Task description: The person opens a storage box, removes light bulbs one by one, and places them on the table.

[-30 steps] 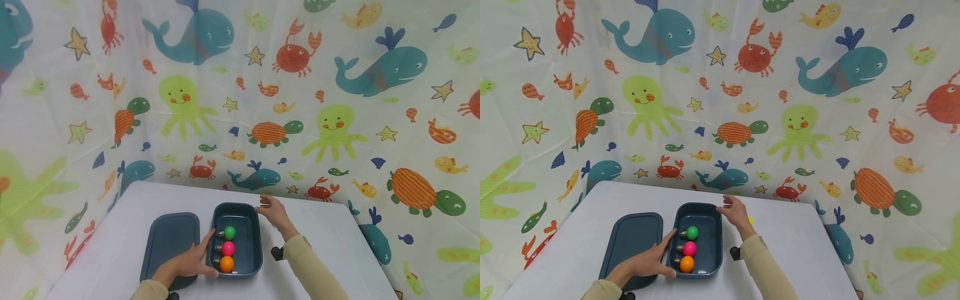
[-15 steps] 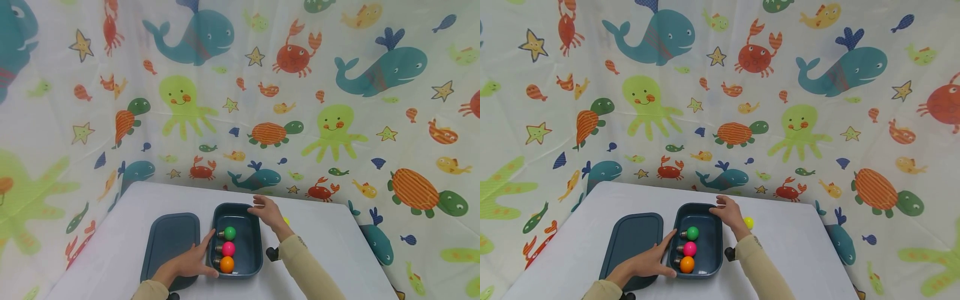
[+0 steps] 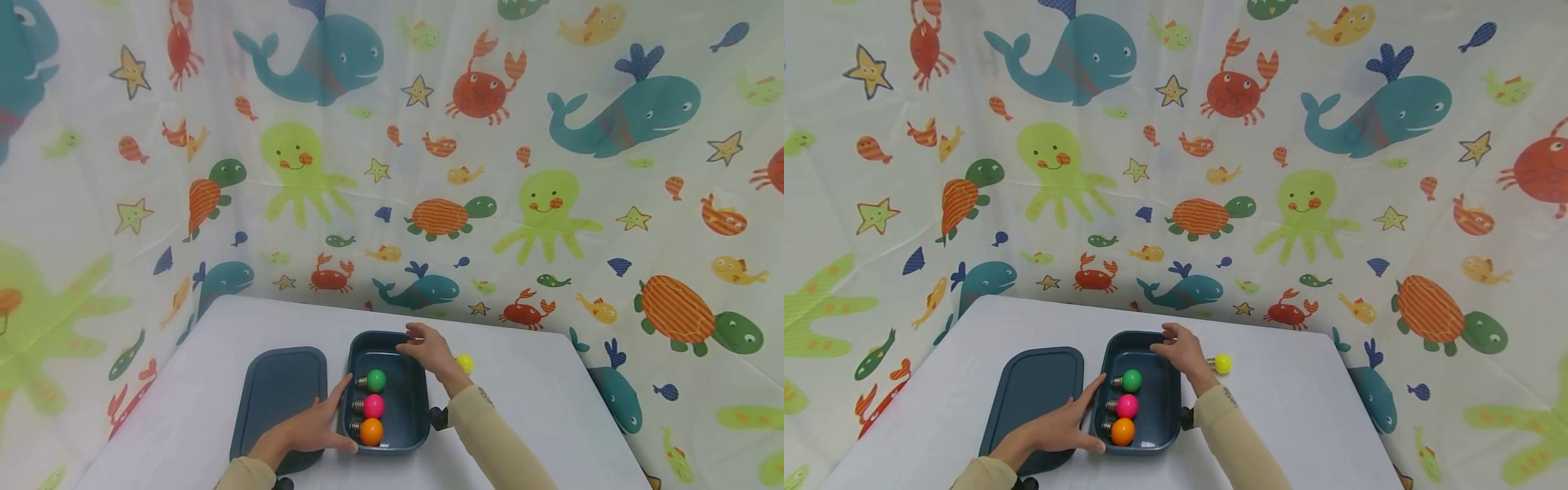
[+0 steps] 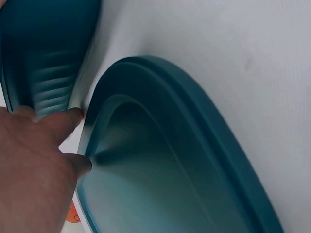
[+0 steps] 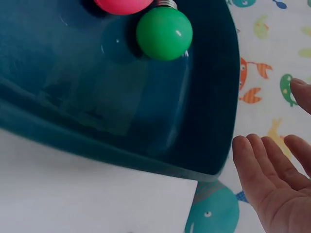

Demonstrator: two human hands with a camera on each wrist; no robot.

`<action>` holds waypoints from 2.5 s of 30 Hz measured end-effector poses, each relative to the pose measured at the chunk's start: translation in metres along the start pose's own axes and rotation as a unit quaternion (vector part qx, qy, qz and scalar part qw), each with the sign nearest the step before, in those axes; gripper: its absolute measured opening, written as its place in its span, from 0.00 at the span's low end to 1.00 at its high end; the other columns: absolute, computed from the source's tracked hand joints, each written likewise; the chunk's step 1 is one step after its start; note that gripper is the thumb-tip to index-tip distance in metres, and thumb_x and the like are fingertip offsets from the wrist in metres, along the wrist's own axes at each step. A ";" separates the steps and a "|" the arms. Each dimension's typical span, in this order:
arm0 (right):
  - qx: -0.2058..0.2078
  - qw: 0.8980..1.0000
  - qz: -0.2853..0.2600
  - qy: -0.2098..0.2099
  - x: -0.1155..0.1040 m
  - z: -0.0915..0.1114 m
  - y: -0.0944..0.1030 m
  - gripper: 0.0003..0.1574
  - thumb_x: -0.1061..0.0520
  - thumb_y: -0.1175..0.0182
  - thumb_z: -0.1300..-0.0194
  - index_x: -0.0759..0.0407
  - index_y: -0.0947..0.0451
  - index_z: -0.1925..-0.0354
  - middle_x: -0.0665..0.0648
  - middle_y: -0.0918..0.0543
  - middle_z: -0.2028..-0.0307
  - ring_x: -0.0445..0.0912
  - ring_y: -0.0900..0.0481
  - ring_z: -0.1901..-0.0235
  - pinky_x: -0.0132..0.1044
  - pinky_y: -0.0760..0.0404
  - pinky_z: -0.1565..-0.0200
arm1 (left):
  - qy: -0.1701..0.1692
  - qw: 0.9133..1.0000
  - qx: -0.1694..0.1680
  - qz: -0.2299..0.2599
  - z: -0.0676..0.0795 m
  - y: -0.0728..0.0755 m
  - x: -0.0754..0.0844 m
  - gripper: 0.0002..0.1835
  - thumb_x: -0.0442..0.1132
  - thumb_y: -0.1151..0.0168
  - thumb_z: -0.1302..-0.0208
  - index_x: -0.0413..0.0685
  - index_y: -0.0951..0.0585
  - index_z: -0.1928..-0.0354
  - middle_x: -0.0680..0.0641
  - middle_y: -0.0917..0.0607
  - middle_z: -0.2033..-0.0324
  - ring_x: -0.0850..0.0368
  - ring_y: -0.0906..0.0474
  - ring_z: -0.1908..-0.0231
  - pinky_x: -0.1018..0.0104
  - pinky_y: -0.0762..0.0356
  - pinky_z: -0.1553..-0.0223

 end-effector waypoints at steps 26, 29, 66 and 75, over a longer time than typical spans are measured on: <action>-0.026 1.000 0.014 0.004 0.001 0.000 -0.019 0.38 0.52 0.32 0.39 0.62 0.31 0.35 0.65 0.23 0.42 0.58 0.22 0.45 0.54 0.23 0.44 | 0.012 1.000 -0.001 0.000 0.000 0.000 -0.001 0.67 0.61 0.25 0.52 0.52 0.63 0.23 0.35 0.45 0.26 0.25 0.47 0.32 0.23 0.61 0.38; -0.031 0.999 0.012 0.001 0.001 0.001 -0.022 0.38 0.52 0.32 0.38 0.62 0.31 0.35 0.65 0.23 0.42 0.58 0.23 0.45 0.54 0.24 0.43 | 0.011 1.000 -0.002 0.002 0.001 0.001 -0.001 0.67 0.60 0.25 0.52 0.52 0.63 0.23 0.35 0.45 0.27 0.24 0.47 0.32 0.22 0.62 0.38; -0.072 0.996 0.039 -0.023 0.011 -0.001 -0.048 0.39 0.53 0.28 0.43 0.64 0.29 0.37 0.66 0.22 0.43 0.54 0.19 0.54 0.52 0.18 0.50 | 0.009 1.000 0.001 0.001 0.000 0.000 -0.004 0.67 0.61 0.26 0.52 0.53 0.62 0.23 0.35 0.45 0.26 0.23 0.47 0.33 0.21 0.62 0.39; -0.082 0.995 0.052 -0.033 0.011 0.002 -0.053 0.38 0.55 0.28 0.43 0.64 0.28 0.37 0.66 0.22 0.42 0.54 0.19 0.54 0.51 0.19 0.49 | 0.007 1.000 0.002 0.001 0.000 0.001 -0.001 0.67 0.61 0.26 0.52 0.52 0.62 0.23 0.35 0.44 0.27 0.23 0.46 0.33 0.21 0.61 0.39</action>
Point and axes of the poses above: each hand's wrist, its own z-axis away from the middle knuckle, its own y-axis out of the back of the hand, x = y × z, the point moved 1 cm from there along -z, towards the middle knuckle
